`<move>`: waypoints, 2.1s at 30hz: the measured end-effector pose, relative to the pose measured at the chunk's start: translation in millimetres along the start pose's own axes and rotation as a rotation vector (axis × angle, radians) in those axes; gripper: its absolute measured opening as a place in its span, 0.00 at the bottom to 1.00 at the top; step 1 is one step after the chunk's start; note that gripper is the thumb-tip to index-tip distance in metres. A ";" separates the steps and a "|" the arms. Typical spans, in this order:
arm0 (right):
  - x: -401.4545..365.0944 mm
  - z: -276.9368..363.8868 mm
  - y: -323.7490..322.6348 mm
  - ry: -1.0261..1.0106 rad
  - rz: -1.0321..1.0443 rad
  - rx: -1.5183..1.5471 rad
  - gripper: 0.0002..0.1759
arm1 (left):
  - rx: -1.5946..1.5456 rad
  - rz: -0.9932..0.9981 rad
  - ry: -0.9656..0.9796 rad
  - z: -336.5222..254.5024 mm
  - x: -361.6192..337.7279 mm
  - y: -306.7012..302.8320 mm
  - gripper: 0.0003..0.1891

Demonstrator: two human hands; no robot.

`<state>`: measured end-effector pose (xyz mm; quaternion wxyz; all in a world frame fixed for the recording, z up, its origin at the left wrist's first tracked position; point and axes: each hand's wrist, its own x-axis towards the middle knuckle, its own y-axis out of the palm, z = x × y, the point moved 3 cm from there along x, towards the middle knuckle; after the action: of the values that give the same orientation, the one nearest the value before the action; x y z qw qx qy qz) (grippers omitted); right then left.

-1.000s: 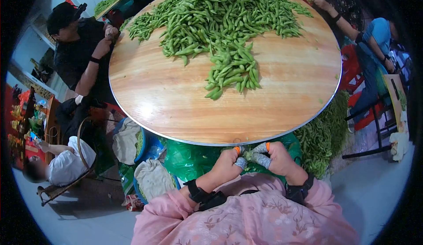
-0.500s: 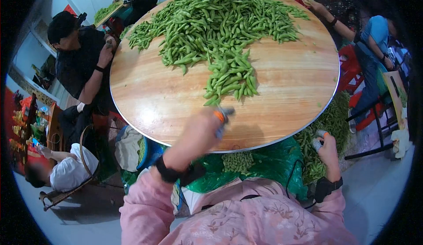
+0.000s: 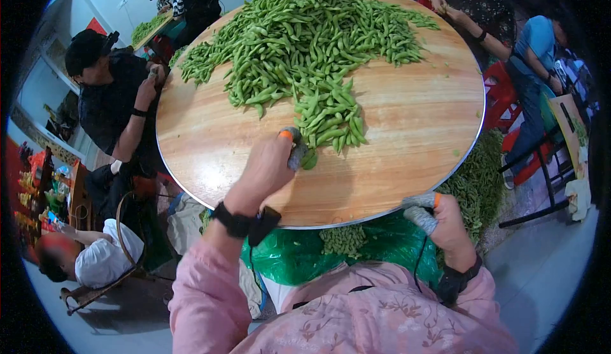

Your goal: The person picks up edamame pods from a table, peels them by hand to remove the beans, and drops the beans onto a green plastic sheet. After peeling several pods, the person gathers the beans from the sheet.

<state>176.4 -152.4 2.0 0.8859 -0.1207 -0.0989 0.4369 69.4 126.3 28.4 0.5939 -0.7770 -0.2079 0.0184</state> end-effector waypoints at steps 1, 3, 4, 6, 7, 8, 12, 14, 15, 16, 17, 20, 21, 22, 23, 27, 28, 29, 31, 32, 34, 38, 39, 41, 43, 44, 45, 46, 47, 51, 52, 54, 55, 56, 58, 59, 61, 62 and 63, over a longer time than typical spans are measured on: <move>4.2 3.4 6.9 -0.002 -0.004 0.002 0.09 | -0.162 -0.080 0.010 -6.0 -8.9 0.8 0.08; 12.0 10.3 24.5 0.009 0.167 0.119 0.09 | -0.636 -0.083 -0.086 -29.9 -28.8 -0.3 0.07; 13.9 11.0 32.2 0.084 0.252 0.228 0.11 | -0.709 -0.109 -0.073 -42.3 -38.5 -0.6 0.06; 17.5 14.6 42.6 0.101 0.258 0.297 0.12 | -0.858 -0.122 -0.016 -58.7 -55.2 5.8 0.06; 17.7 15.9 47.2 0.122 0.269 0.365 0.13 | -0.887 -0.088 -0.033 -67.6 -62.1 7.2 0.07; 17.7 19.8 49.8 0.123 0.264 0.377 0.13 | -0.900 -0.068 -0.056 -72.4 -69.6 13.2 0.07; 18.2 23.6 56.3 0.099 0.330 0.513 0.11 | -0.683 0.007 -0.018 -85.0 -83.1 24.9 0.10; 17.2 16.2 58.1 0.262 0.344 0.666 0.11 | -0.606 0.053 0.005 -90.9 -82.1 23.9 0.12; 17.7 17.6 57.9 0.264 0.344 0.664 0.11 | -0.525 0.096 0.030 -93.7 -81.3 22.6 0.14; 17.7 19.0 57.4 0.272 0.335 0.600 0.11 | -0.528 0.096 0.027 -95.3 -82.1 20.3 0.14; 16.7 18.6 57.7 0.281 0.327 0.537 0.10 | -0.536 0.073 0.054 -97.5 -84.0 17.6 0.16; 14.8 19.5 58.6 0.201 0.362 0.598 0.10 | -0.534 0.078 0.078 -94.6 -88.7 14.5 0.18; 14.4 21.2 58.2 0.202 0.363 0.597 0.10 | -0.524 0.103 0.075 -93.1 -90.2 14.4 0.18; 13.4 23.8 57.9 0.220 0.372 0.611 0.10 | -0.525 0.102 0.072 -91.7 -93.0 16.6 0.18; 12.8 25.1 58.2 0.237 0.381 0.624 0.10 | -0.468 0.088 0.076 -89.4 -96.7 20.5 0.18; 12.7 24.8 59.0 0.208 0.398 0.633 0.10 | -0.268 0.000 0.135 -94.5 -98.3 14.6 0.18; 12.1 24.0 59.2 0.233 0.392 0.619 0.10 | -0.269 0.000 0.135 -94.5 -98.6 16.1 0.18; 11.6 23.3 59.3 0.258 0.386 0.606 0.10 | -0.240 -0.040 0.158 -94.7 -98.6 17.5 0.17; 11.6 22.9 60.0 0.253 0.384 0.616 0.10 | -0.210 -0.082 0.182 -95.6 -98.6 19.0 0.17; 11.7 23.1 60.4 0.247 0.381 0.627 0.09 | -0.186 -0.099 0.189 -96.2 -99.0 19.1 0.16; 11.7 23.8 62.6 0.264 0.364 0.604 0.09 | -0.162 -0.116 0.197 -96.9 -100.2 20.3 0.16; 11.7 21.3 65.2 0.250 0.325 0.556 0.08 | -0.097 -0.183 0.211 -97.6 -101.2 22.5 0.15; 12.2 20.0 66.4 0.249 0.325 0.555 0.08 | -0.097 -0.201 0.215 -97.9 -101.2 22.9 0.14; 13.3 19.4 68.4 0.210 0.315 0.551 0.07 | -0.183 -0.207 0.197 -97.0 -101.4 27.0 0.12; 14.1 23.6 70.4 0.207 0.297 0.584 0.07 | -0.267 -0.217 0.183 -98.2 -101.2 29.3 0.10; 14.4 24.8 71.3 0.207 0.280 0.620 0.09 | -0.524 -0.155 0.096 -96.8 -101.8 32.7 0.09; 14.7 20.8 72.0 0.201 0.281 0.621 0.09 | -0.779 -0.089 0.007 -94.5 -102.7 36.6 0.08; 14.3 14.7 72.1 0.139 0.284 0.618 0.08 | -0.777 -0.090 0.009 -93.8 -104.5 38.2 0.08; 14.2 12.1 71.8 0.078 0.287 0.613 0.08 | -1.037 -0.001 -0.119 -90.3 -106.8 44.6 0.08; 14.9 14.9 68.8 0.005 0.298 0.583 0.07 | -1.714 0.233 -0.357 -85.9 -112.1 61.2 0.09; 15.1 14.2 66.9 0.032 0.284 0.542 0.06 | -1.712 0.236 -0.353 -88.3 -107.7 57.6 0.09; 13.8 18.3 64.8 0.065 0.271 0.504 0.05 | -1.051 0.025 -0.052 -96.8 -95.8 36.6 0.07; 13.8 25.2 63.6 0.094 0.278 0.505 0.04 | -1.051 0.026 -0.052 -98.0 -93.9 33.0 0.07; 14.2 28.6 63.1 0.123 0.284 0.507 0.04 | -0.945 0.031 -0.040 -99.1 -92.3 30.1 0.07; 14.9 26.0 61.2 0.100 0.307 0.471 0.04 | -0.835 0.040 -0.022 -98.9 -91.2 28.0 0.08; 15.3 24.5 60.9 0.078 0.331 0.433 0.04 | -1.049 0.091 -0.084 -96.9 -90.9 29.5 0.07; 15.1 20.6 62.1 0.053 0.325 0.457 0.03 | -1.259 0.156 -0.148 -92.8 -91.2 31.8 0.07; 14.8 20.1 62.9 0.026 0.327 0.478 0.03 | -1.221 0.208 -0.162 -89.2 -91.5 34.1 0.07; 14.4 23.1 63.0 0.025 0.323 0.482 0.03 | -1.181 0.258 -0.176 -87.0 -91.3 34.3 0.07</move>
<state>131.2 -100.9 6.0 0.8092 0.0739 0.0391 0.5815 20.4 8.1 2.1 0.0363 -0.9895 -0.1355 0.0360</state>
